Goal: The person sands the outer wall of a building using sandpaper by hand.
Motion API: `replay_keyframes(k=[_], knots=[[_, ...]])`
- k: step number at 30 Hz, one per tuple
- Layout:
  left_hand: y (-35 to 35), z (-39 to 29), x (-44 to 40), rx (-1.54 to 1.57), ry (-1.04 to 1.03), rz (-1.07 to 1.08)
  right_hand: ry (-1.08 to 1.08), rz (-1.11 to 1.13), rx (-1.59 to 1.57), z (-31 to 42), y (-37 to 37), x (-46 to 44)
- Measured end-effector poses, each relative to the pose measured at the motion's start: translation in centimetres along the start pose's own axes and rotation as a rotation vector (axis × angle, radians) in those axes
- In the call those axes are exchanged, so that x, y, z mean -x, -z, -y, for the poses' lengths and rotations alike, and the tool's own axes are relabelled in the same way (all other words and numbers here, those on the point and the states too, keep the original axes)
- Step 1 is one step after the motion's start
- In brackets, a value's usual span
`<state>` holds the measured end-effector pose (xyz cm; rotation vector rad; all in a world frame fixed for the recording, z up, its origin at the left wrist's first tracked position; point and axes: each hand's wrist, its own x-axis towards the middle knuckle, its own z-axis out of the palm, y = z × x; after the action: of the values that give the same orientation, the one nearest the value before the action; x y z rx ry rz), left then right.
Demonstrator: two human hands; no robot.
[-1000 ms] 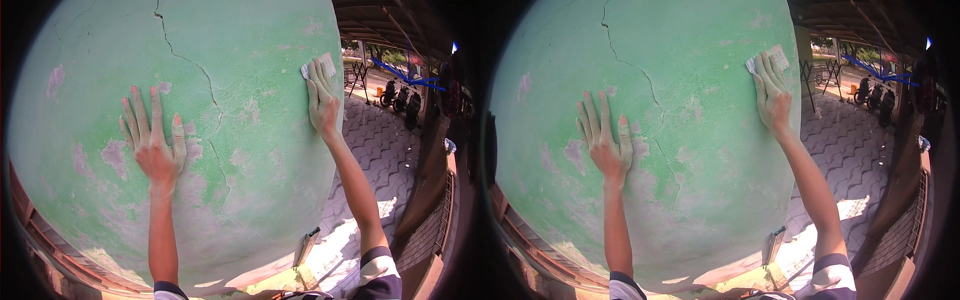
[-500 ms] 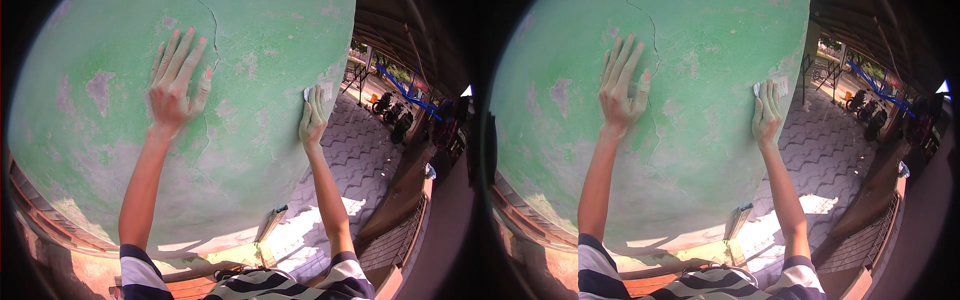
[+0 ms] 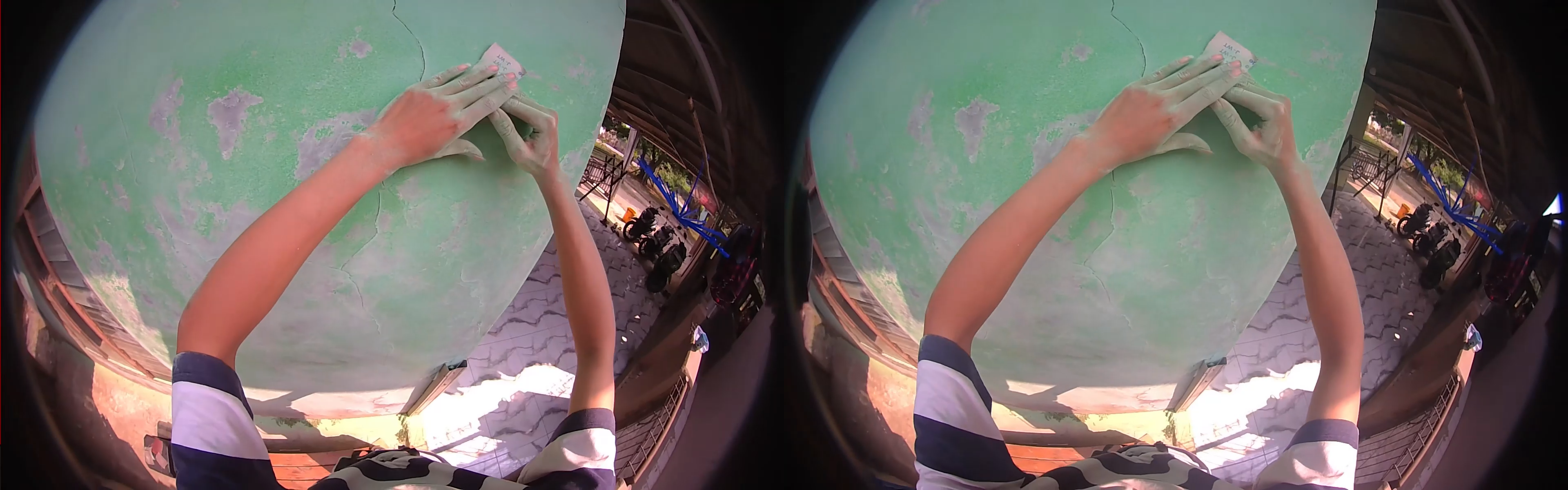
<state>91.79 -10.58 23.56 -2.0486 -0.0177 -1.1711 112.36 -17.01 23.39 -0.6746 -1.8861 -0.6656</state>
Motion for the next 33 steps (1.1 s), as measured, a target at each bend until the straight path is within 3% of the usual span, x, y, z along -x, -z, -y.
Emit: replay_keyframes(k=[4,6,8,11,13,16,19,22,26,28,33], knots=[[-1.0,0.7,-0.9,-0.05,0.004,-0.074,-0.043,-0.075,-0.303,-0.9,1.7,-1.1],[-1.8,0.8,-1.5,-0.043,-0.006,-0.097,-0.215,-0.021,-0.529,-3.4,3.3,-2.3],[-2.5,0.8,-2.4,-0.024,-0.018,-0.122,-0.254,0.006,-0.512,-4.3,4.5,-4.5],[-3.0,1.1,-3.0,-0.237,-0.046,-0.076,-0.306,-0.08,-0.529,-5.2,6.2,-7.7],[-3.1,1.8,-3.1,-0.287,-0.147,0.0,-0.341,-0.437,-0.3,-5.6,7.0,-9.5],[-3.0,2.0,-3.7,-0.397,-0.179,0.037,-0.327,-0.611,-0.035,-7.0,7.2,-11.1],[-3.2,3.1,-5.2,-0.439,-0.253,-0.016,-0.296,-0.78,0.003,-8.5,5.8,-11.7],[-3.7,4.6,-7.8,-0.241,-0.154,-0.165,-0.296,-0.801,0.123,-8.9,5.7,-11.5],[-2.9,5.0,-8.2,-0.18,-0.085,-0.193,-0.251,-0.711,0.242,-10.4,6.5,-10.5],[-3.3,3.0,-6.7,-0.333,-0.001,-0.2,0.004,-0.687,0.383,-9.5,5.3,-10.2],[-5.6,-4.5,-0.5,-0.243,0.073,-0.09,0.04,-0.574,0.529,-10.6,5.9,-7.4]])
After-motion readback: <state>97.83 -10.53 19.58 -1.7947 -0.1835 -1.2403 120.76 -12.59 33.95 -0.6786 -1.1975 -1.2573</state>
